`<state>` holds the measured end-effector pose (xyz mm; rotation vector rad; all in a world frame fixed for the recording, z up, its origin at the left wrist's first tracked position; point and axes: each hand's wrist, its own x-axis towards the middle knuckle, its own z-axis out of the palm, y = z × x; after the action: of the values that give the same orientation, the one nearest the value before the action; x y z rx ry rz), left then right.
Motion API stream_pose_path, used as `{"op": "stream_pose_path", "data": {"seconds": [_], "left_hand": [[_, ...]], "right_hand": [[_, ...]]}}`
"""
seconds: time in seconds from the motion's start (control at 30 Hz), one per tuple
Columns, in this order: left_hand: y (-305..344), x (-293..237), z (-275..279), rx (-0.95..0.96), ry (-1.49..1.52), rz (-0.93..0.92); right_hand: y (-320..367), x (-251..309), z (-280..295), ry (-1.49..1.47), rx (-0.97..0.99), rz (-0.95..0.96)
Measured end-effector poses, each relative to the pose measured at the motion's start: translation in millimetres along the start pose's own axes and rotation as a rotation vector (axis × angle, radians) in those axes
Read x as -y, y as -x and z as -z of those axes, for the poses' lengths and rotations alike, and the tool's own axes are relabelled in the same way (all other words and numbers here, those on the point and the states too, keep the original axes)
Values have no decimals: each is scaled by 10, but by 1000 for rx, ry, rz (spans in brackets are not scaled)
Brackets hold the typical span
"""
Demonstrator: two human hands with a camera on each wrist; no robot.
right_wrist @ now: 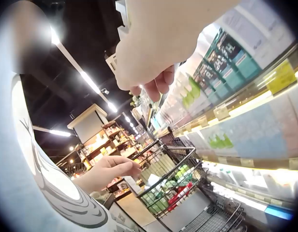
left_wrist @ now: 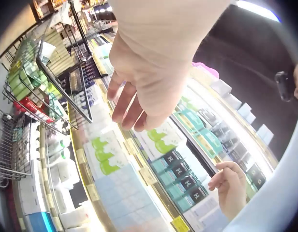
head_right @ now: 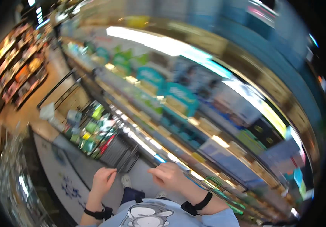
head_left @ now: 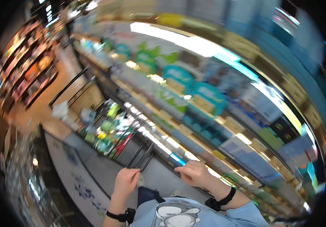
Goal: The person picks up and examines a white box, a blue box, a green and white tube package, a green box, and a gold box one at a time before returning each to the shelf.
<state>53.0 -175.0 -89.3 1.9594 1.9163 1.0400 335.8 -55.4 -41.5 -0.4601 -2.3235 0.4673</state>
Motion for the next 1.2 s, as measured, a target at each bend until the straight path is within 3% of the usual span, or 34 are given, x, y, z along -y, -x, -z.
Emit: {"op": "stream_pose_path", "data": {"seconds": [0.27,0.6,0.87,0.97,1.07,1.2], "left_hand": [[220,1018,648,-98,-86,187],[131,2396,1120,-148,-26,343],[85,2914,1380,-132,23,413],[170,2998,1438,-134,5,446],[221,3017,1532,-116,17,521],[220,3013,1611,-115,75,601]], "right_hand": [[-992,-90,-1153,-123,228,-6],[-2146,-497,-2682,-21,523,-251],[-3073,-1592,-3918,520,1030,-586],[-2924,-2226,-4331,589,964,-616],[-2762,-2605,-4537,585,1085,-778],[-2971,-2377,-4274,546,1040,-678]]}}
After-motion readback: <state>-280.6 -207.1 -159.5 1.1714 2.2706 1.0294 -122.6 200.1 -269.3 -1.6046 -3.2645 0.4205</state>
